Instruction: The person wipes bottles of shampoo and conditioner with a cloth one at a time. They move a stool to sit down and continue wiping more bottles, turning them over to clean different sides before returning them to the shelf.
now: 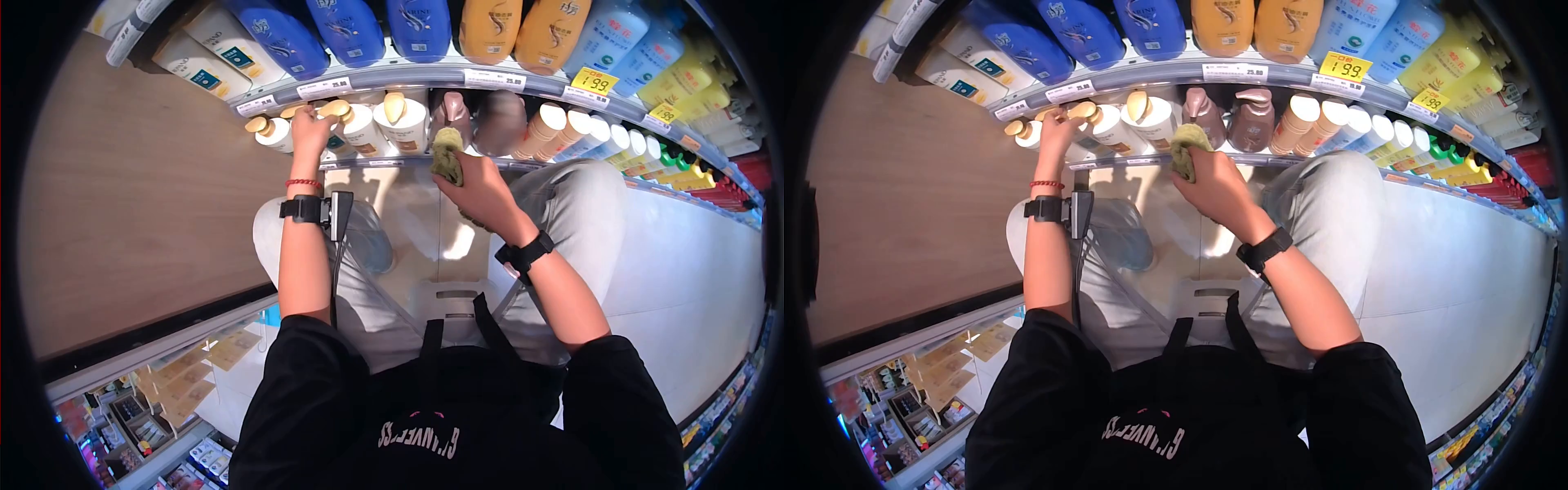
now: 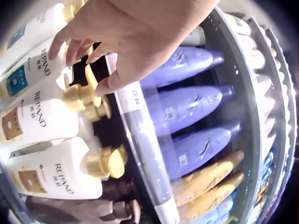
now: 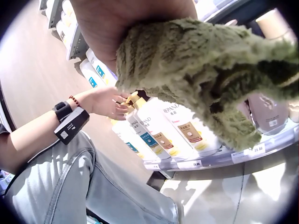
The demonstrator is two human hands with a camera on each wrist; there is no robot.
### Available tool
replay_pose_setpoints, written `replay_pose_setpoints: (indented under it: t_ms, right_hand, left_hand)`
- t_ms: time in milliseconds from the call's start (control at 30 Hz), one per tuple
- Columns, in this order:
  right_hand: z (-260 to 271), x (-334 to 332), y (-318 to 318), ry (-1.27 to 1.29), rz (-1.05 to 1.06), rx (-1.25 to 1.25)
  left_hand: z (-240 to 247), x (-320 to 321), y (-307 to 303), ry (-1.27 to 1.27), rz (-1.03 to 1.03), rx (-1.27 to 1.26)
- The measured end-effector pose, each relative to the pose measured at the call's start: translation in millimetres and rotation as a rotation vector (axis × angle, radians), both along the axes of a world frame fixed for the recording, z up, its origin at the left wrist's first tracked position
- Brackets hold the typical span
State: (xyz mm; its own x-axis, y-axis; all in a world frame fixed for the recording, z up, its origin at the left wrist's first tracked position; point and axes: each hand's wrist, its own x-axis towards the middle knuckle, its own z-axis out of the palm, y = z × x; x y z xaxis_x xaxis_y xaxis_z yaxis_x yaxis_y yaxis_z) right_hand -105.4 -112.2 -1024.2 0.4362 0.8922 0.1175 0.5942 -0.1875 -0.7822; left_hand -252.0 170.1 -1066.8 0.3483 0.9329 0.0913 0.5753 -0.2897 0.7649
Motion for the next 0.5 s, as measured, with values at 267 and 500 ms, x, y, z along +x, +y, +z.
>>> replay_pose_setpoints:
  t_ms: [267,500]
  right_hand:
    - [4.3,2.5,1.3,-0.009,-0.001,0.004]
    - [8.4,-0.3,6.2,-0.026,0.011,-0.001]
  left_hand:
    - [30.7,-37.7,8.2,-0.039,0.156,-0.195]
    - [11.0,-87.0,89.0,0.233,0.26,-0.048]
